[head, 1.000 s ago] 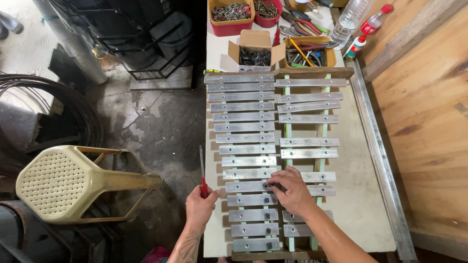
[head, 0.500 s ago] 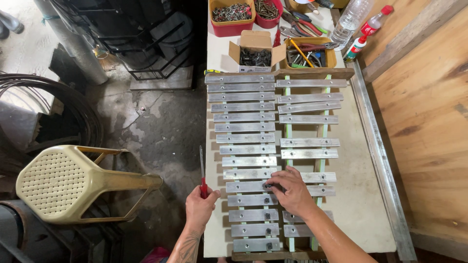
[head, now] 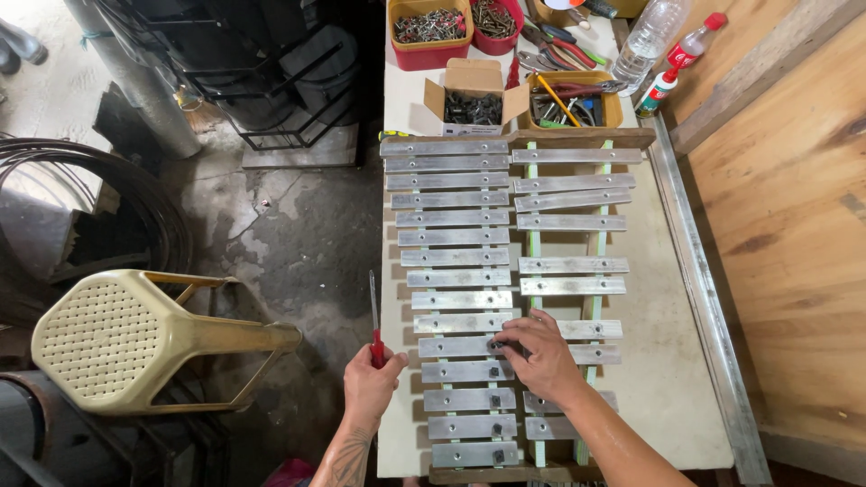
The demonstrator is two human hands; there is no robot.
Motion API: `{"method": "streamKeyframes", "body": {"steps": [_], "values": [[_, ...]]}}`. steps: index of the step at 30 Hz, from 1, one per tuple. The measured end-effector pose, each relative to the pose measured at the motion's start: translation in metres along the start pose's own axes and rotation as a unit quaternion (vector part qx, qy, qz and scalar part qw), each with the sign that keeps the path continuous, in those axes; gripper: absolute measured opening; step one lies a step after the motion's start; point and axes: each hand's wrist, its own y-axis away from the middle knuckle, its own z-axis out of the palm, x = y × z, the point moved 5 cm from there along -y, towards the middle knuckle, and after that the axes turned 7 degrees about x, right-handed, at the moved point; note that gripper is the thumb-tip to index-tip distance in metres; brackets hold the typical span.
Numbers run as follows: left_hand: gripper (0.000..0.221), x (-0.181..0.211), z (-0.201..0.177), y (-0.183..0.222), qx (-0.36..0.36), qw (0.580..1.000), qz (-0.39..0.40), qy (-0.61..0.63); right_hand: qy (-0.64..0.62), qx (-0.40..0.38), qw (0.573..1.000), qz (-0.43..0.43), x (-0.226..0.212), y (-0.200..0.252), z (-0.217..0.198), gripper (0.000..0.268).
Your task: Assembling a glockenspiel by placing metal bars onto a frame and securing them with a screwdriver.
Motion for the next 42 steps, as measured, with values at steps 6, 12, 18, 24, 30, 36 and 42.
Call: {"method": "streamKeyframes", "body": {"steps": [6, 12, 18, 24, 30, 36, 42], "values": [[0.027, -0.001, 0.000, 0.002, 0.001, 1.000, -0.003, 0.007, -0.001, 0.004, 1.000, -0.004, 0.004, 0.001, 0.002, 0.017], [0.028, -0.003, 0.001, 0.002, 0.001, 1.000, -0.003, 0.011, 0.007, 0.007, 1.000, -0.022, 0.003, 0.001, 0.002, 0.017], [0.019, -0.004, -0.001, 0.000, 0.007, 0.999, 0.025, -0.021, 0.008, 0.012, 1.000, -0.013, 0.005, 0.004, 0.005, 0.017], [0.045, 0.026, -0.009, 0.014, -0.019, 0.979, 0.133, -0.151, 0.020, 0.058, 0.996, -0.059, 0.003, 0.005, 0.008, 0.026], [0.056, 0.103, -0.016, 0.073, -0.040, 0.932, 0.274, -0.233, 0.036, 0.030, 0.997, -0.061, 0.003, 0.001, 0.008, 0.038], [0.035, 0.145, -0.010, 0.120, -0.010, 0.899, 0.374, -0.227, 0.027, 0.010, 0.999, -0.034, -0.007, -0.002, 0.004, 0.048], [0.020, 0.156, 0.016, 0.151, -0.011, 0.847, 0.481, -0.227, 0.044, -0.024, 0.999, -0.003, -0.015, -0.001, 0.001, 0.050]]}}
